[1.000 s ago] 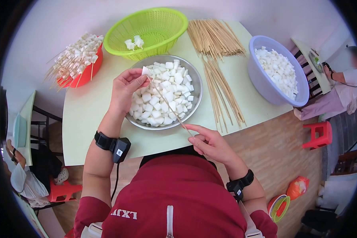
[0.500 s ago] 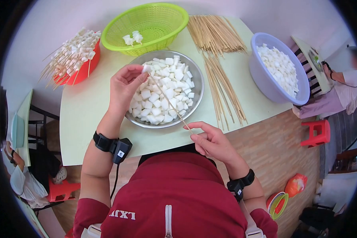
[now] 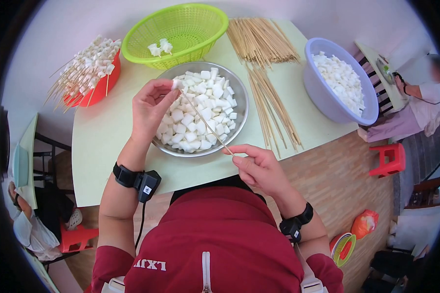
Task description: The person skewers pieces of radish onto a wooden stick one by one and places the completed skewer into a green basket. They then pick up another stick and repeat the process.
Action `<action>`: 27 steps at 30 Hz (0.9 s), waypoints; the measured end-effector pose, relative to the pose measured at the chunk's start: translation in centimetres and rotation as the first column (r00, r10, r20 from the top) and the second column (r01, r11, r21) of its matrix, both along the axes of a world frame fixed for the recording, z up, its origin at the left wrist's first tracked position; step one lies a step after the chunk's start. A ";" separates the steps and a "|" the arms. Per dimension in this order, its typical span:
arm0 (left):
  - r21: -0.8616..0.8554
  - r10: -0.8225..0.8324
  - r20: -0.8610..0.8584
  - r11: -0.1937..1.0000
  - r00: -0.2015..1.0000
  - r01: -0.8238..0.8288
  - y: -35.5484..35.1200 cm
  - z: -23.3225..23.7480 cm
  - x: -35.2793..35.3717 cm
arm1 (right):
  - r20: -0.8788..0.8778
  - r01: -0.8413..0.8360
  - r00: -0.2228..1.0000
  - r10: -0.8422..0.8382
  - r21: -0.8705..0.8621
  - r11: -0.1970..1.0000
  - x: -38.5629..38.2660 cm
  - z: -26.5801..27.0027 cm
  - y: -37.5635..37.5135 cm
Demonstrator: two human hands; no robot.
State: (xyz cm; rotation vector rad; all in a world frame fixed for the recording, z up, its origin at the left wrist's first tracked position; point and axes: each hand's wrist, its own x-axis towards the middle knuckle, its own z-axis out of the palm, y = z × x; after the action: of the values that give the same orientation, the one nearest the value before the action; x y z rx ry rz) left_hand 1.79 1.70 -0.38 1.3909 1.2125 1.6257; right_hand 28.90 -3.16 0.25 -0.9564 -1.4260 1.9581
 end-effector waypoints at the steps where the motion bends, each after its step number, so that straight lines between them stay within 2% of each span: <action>1: -0.002 -0.004 0.031 1.000 1.000 0.004 0.0 0.0 -0.1 | -0.066 -0.001 0.998 -0.003 -0.060 0.998 0.0 0.2 0.2; 3: 0.001 -0.012 0.062 1.000 0.998 0.012 0.0 0.1 -0.2 | -0.130 -0.002 0.991 -0.013 -0.116 0.993 -0.1 0.2 0.3; 5: 0.000 0.003 0.088 1.000 0.996 -0.003 0.0 0.2 -0.3 | 0.022 0.024 0.999 -0.027 0.138 0.990 -0.4 -0.2 0.3; 9: 0.027 0.014 0.056 1.000 0.998 -0.015 -0.5 1.1 -0.6 | 0.022 0.024 0.999 -0.029 0.175 0.984 -0.7 0.9 0.4; 11: 0.072 -0.023 0.091 0.997 0.996 0.017 -0.9 1.7 -0.6 | -0.278 -0.013 0.960 -0.040 -0.187 0.982 -0.7 1.3 0.9; 15: 0.078 -0.043 0.057 0.996 0.997 0.039 -1.8 2.5 0.4 | -0.260 -0.016 0.966 -0.018 -0.128 0.992 -2.7 2.4 0.9; 17: 0.121 -0.010 -0.012 0.993 1.000 0.011 -2.0 2.6 0.5 | -0.151 0.027 0.988 -0.011 0.108 0.994 -3.7 2.3 0.8; 21: 0.128 -0.067 -0.054 0.989 0.996 0.073 -2.6 2.6 1.5 | -0.107 0.037 0.994 -0.022 0.135 0.990 -5.1 2.8 1.9; 23: 0.133 -0.080 -0.049 0.987 0.996 0.086 -2.7 2.6 1.7 | -0.079 0.078 0.994 -0.071 0.087 0.993 -5.8 3.0 2.3; 27: 0.131 -0.121 -0.072 0.983 0.990 0.129 -3.0 2.5 2.0 | -0.137 0.055 0.990 -0.046 0.063 0.996 -6.7 3.1 3.2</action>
State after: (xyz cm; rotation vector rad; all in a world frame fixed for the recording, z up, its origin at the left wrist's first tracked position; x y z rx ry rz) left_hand 3.76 -1.28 2.11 1.5818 1.0440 1.6110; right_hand 22.18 0.06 3.37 -0.8068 -1.3686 1.8884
